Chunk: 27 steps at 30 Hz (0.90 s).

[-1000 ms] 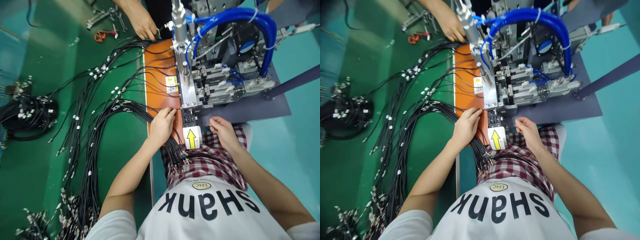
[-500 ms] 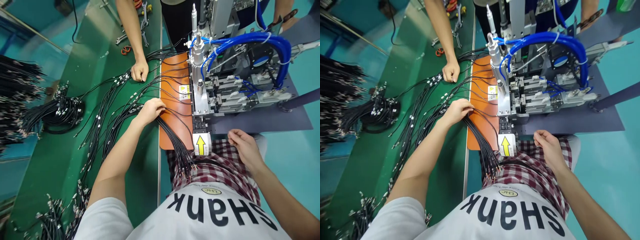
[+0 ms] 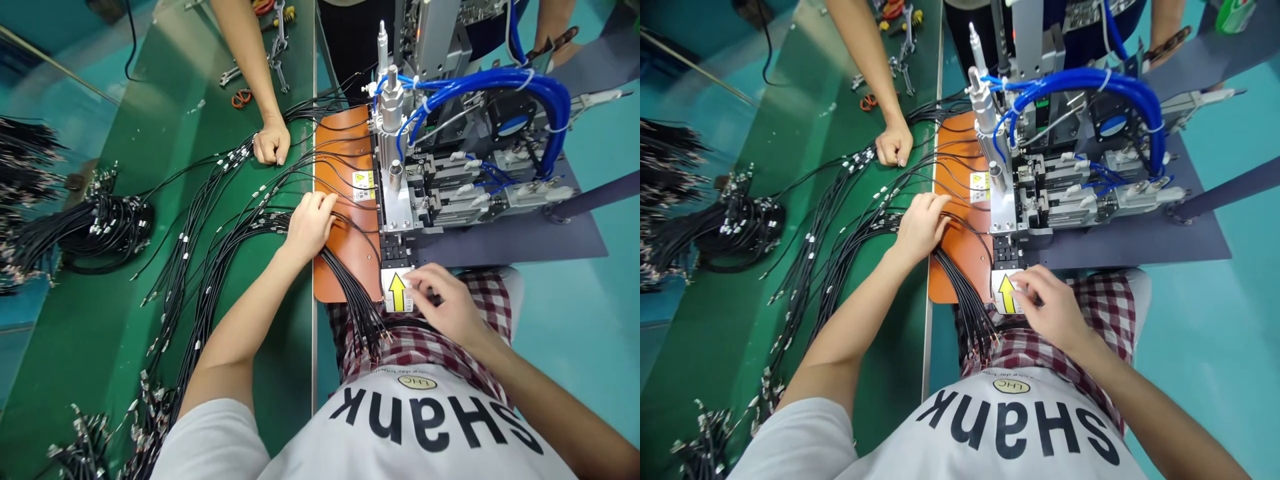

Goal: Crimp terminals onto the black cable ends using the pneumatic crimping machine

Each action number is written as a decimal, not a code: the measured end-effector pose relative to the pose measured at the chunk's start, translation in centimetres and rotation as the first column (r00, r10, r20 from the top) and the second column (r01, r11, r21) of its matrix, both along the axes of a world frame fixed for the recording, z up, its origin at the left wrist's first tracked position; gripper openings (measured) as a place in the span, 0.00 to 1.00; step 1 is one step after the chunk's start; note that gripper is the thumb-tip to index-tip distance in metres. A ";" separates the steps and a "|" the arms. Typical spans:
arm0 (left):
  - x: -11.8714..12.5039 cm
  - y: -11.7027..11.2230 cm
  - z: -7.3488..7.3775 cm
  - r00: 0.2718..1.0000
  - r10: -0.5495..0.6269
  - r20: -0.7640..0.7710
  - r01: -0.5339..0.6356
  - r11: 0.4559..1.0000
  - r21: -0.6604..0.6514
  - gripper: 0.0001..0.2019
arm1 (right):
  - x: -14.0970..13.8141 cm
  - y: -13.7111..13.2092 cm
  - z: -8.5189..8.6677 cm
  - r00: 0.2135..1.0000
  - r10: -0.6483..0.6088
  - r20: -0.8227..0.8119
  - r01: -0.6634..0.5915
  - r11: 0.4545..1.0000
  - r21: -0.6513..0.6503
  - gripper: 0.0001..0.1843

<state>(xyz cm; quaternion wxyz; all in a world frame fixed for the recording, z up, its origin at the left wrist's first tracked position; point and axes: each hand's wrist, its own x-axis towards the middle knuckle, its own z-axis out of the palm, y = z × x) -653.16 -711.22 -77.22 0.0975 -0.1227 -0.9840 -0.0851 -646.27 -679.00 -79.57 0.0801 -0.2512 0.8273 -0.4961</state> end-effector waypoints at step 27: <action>0.2 -9.5 0.6 0.973 -0.041 0.229 0.008 0.990 0.144 0.10 | 1.8 -2.1 0.2 0.796 0.473 -0.378 -0.527 0.848 -0.050 0.11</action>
